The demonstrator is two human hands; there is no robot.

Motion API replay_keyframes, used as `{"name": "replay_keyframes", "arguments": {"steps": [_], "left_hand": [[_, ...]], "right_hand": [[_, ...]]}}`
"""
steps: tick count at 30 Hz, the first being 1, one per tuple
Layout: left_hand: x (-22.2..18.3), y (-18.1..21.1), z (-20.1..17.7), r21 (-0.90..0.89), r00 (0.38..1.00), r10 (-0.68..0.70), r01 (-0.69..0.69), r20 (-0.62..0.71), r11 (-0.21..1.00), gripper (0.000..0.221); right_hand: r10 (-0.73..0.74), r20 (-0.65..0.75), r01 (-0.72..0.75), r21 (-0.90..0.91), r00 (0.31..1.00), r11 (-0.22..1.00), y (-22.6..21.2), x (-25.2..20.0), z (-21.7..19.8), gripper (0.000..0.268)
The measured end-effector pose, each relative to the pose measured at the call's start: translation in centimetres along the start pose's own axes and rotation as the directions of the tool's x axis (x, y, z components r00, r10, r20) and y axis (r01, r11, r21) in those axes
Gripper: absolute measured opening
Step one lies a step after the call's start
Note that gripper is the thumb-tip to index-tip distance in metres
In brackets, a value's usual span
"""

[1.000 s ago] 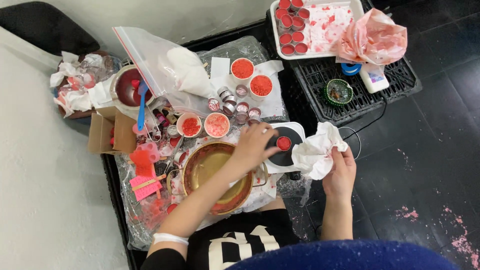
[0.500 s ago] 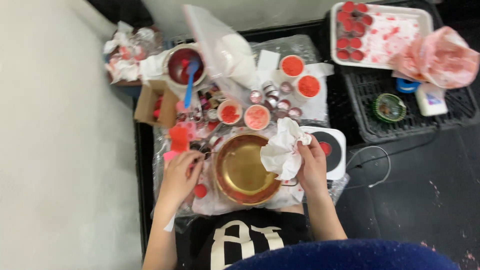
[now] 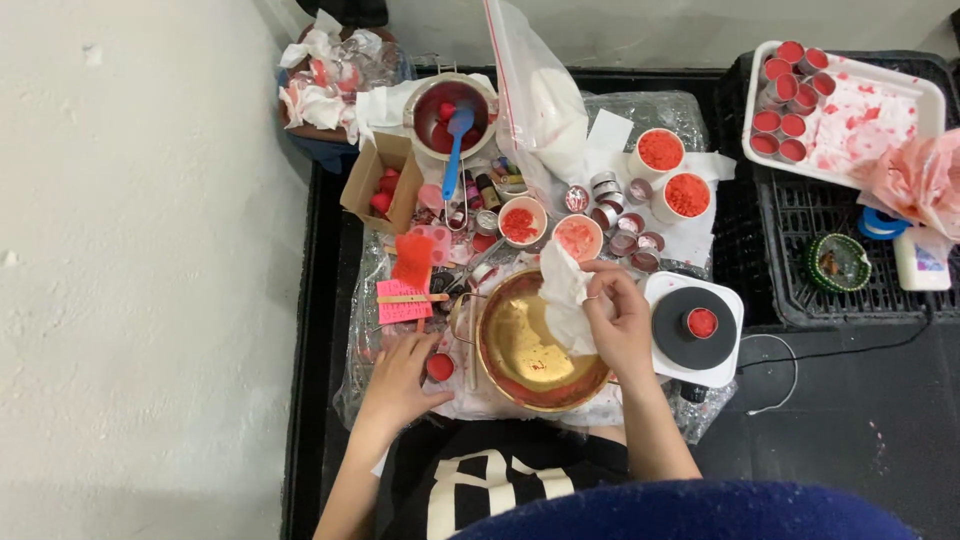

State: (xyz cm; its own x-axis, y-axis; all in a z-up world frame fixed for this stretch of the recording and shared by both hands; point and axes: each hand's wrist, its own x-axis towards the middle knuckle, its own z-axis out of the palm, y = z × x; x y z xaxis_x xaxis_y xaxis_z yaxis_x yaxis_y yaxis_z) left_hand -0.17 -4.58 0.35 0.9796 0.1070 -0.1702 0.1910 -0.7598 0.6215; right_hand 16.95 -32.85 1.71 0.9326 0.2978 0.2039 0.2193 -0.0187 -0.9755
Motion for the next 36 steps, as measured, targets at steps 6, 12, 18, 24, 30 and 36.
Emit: {"name": "replay_keyframes", "arguments": {"steps": [6,12,18,24,30,36], "left_hand": [[0.9,-2.3,3.0,0.054,0.996,0.093,-0.092,-0.018,0.994,0.066],[1.0,-2.3,2.7,-0.018,0.995,0.09,-0.091,-0.041,0.996,0.049],[1.5,2.0,-1.6,-0.074,0.99,0.05,-0.06,-0.132,0.995,0.048],[3.1,5.1,-2.3,-0.222,0.916,0.246,-0.324,-0.317,0.919,0.049],[4.8,7.9,-1.0,-0.443,0.901,0.256,-0.399,-0.349,0.803,0.046],[5.7,10.9,0.2,-0.603,0.928,0.266,-0.372,-0.261,0.706,0.046]], "right_hand": [[-0.069,0.006,0.069,-0.245,0.998,0.967,-2.9,-0.4,-1.2,0.015],[0.059,0.073,-0.05,-0.11,0.996,0.993,-3.0,-0.4,-2.6,0.033],[0.034,0.102,-0.03,-0.046,0.994,0.999,-1.6,-0.9,-3.4,0.014],[0.136,0.116,-0.142,0.05,0.984,0.989,-4.5,0.3,-1.8,0.032],[-0.021,-0.047,0.023,0.034,0.999,0.999,1.3,-1.3,-3.6,0.022],[0.153,-0.133,-0.085,0.415,0.979,0.906,1.9,-1.3,-2.7,0.003]]}}
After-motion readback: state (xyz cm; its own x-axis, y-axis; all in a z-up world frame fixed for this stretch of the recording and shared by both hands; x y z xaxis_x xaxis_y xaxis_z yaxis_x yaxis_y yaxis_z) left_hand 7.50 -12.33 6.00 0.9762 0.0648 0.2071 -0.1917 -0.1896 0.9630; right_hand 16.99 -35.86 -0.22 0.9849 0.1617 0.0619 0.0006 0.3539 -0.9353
